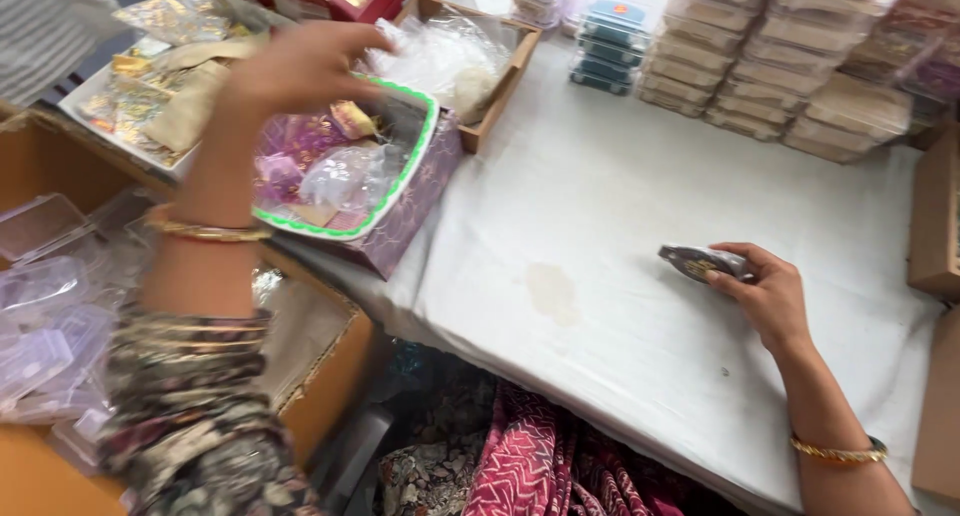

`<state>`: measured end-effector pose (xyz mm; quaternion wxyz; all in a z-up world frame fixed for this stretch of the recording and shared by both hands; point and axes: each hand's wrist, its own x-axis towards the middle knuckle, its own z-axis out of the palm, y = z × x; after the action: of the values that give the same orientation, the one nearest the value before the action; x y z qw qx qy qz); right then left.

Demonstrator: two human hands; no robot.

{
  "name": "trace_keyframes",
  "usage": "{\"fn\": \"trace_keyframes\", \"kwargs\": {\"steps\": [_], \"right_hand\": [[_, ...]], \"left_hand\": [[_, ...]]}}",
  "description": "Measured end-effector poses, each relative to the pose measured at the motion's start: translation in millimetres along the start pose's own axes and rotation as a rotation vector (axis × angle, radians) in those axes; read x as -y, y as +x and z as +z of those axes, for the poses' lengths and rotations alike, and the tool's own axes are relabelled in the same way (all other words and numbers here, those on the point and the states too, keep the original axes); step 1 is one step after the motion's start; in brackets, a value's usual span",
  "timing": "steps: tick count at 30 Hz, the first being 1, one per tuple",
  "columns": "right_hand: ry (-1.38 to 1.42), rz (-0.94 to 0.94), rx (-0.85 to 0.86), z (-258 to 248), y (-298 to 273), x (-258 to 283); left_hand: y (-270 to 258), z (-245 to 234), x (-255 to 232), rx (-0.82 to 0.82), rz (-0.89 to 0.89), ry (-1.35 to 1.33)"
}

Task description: The person places a small decorative item into a clear plastic bag and seals it. They then place the bagged item into a small beige drawstring pouch and tie it closed. Finally, they place the pouch into a small clear plastic container and close the lid.

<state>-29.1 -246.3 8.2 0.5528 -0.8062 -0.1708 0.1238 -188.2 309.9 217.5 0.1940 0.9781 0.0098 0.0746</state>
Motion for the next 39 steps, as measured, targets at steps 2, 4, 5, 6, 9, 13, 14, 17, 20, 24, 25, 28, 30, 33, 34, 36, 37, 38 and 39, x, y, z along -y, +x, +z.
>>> {"fn": "trace_keyframes", "kwargs": {"steps": [2,4,5,6,9,13,14,17,20,24,25,28,30,33,34,36,37,38,39], "right_hand": [[-0.093,-0.020,-0.035,1,-1,-1],[-0.181,-0.016,-0.066,4,-3,-2],[-0.269,-0.007,-0.107,5,-4,-2],[-0.273,-0.012,-0.099,7,-4,-2],[-0.185,-0.017,-0.118,11,-5,-2],[-0.125,-0.055,-0.150,15,-5,-7],[-0.105,-0.062,-0.157,15,-5,-8],[-0.141,-0.108,-0.169,15,-3,-19],[-0.119,-0.127,-0.180,15,-4,-18],[-0.138,-0.106,-0.192,16,-5,-13],[-0.137,-0.101,-0.186,17,-5,-11],[-0.151,-0.071,-0.183,18,-4,-5],[-0.163,-0.045,-0.188,17,-4,-4],[-0.138,-0.043,-0.176,15,-4,-3],[-0.140,-0.019,-0.169,14,-4,-1],[-0.130,0.012,-0.177,11,-3,-1],[-0.129,0.008,-0.157,9,-3,-4],[-0.128,0.004,-0.137,6,-2,-6],[-0.118,0.016,-0.156,4,-3,-9]], "left_hand": [[-42,-35,71,-0.037,-0.140,0.046],[-87,-45,117,-0.134,-0.299,0.113],[-110,-49,140,-0.225,-0.449,0.179],[-126,-40,172,-0.229,-0.459,0.176],[-161,-11,246,-0.301,-0.575,0.196],[-152,17,255,-0.425,-0.518,0.274],[-145,20,249,-0.457,-0.490,0.297],[-116,27,232,-0.423,-0.480,0.362],[-96,32,262,-0.416,-0.471,0.453],[-94,25,274,-0.409,-0.534,0.455],[-97,22,278,-0.472,-0.560,0.444],[-99,6,258,-0.717,-0.497,0.425],[-92,-6,231,-0.895,-0.399,0.412],[-64,-20,174,-1.010,-0.115,0.261],[-52,-22,147,-1.018,0.045,0.224],[-27,-21,99,-1.014,0.223,0.182],[-14,-17,78,-0.874,0.200,0.059],[-1,-11,56,-0.728,0.176,-0.058],[9,-2,35,-0.714,0.196,-0.061]]}}
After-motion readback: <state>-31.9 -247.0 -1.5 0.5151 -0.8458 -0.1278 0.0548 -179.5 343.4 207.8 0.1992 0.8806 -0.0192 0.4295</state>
